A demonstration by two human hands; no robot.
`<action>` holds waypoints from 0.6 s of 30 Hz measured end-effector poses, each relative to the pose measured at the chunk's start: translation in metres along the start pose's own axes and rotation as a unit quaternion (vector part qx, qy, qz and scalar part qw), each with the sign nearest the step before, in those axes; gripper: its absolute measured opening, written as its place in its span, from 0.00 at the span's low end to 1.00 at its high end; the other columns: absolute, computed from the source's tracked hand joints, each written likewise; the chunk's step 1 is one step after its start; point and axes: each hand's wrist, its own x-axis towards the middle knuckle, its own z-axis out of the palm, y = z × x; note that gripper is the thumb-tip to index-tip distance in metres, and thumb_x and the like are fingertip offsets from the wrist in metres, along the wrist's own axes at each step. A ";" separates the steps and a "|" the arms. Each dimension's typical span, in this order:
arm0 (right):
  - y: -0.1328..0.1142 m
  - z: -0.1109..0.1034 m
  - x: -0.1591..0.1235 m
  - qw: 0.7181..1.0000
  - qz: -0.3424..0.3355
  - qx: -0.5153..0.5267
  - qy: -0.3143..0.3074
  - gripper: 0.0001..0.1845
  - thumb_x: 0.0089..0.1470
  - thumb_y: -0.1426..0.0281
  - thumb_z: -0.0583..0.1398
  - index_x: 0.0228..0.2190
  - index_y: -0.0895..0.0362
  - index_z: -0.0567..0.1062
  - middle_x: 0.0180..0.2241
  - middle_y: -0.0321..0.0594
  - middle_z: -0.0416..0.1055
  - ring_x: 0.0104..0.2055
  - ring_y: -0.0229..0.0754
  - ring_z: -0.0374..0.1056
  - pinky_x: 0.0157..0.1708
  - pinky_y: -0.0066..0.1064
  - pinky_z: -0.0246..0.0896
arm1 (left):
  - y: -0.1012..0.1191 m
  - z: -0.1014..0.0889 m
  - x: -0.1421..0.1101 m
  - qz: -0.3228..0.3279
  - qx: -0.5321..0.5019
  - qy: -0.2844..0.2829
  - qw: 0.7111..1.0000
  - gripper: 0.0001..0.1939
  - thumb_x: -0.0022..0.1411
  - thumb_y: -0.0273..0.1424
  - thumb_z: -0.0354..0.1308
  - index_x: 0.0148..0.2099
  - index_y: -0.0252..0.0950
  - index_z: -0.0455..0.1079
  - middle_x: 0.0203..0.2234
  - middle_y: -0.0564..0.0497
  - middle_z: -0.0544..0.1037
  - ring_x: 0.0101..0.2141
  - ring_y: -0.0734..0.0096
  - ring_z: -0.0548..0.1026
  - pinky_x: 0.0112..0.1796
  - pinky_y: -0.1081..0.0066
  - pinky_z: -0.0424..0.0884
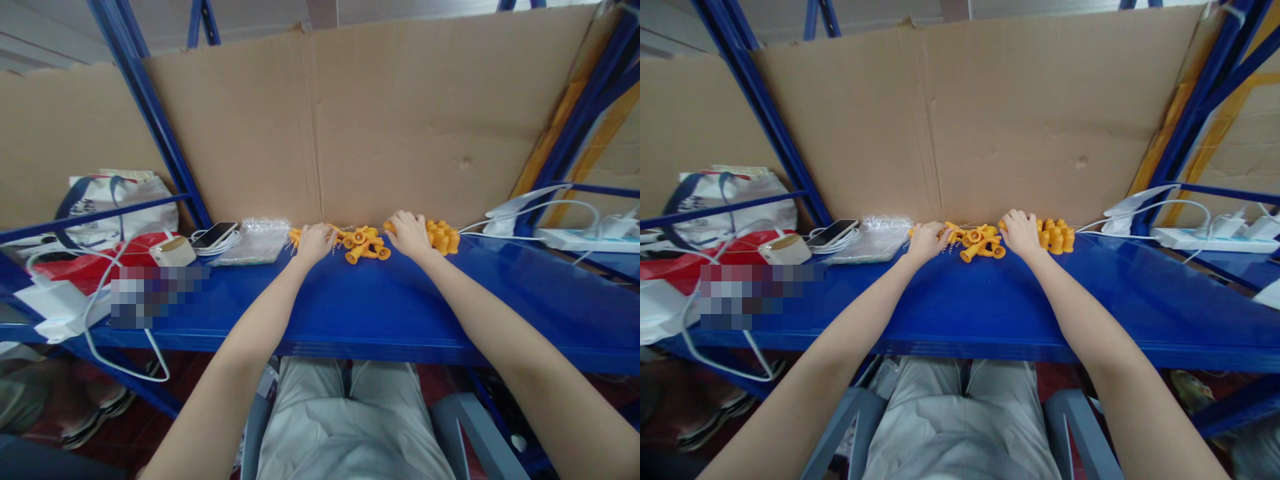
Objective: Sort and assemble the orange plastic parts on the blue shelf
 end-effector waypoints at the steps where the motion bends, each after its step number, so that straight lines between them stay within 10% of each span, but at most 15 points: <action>1: 0.003 0.002 -0.001 1.000 0.010 -0.001 -0.002 0.15 0.63 0.69 0.51 0.44 0.60 0.75 0.45 0.56 0.74 0.47 0.57 0.64 0.45 0.45 0.51 | 0.000 0.000 0.000 -0.004 0.000 0.007 1.000 0.14 0.71 0.34 0.49 0.42 0.38 0.76 0.39 0.43 0.83 0.43 0.58 0.79 0.44 0.62 0.66; 18: 0.011 0.006 -0.009 0.985 0.115 -0.008 -0.132 0.18 0.64 0.71 0.49 0.49 0.64 0.73 0.45 0.61 0.78 0.50 0.60 0.70 0.49 0.48 0.52 | 0.007 -0.003 -0.001 -0.033 -0.009 -0.029 0.999 0.14 0.70 0.27 0.47 0.48 0.37 0.73 0.45 0.42 0.80 0.48 0.55 0.76 0.48 0.59 0.65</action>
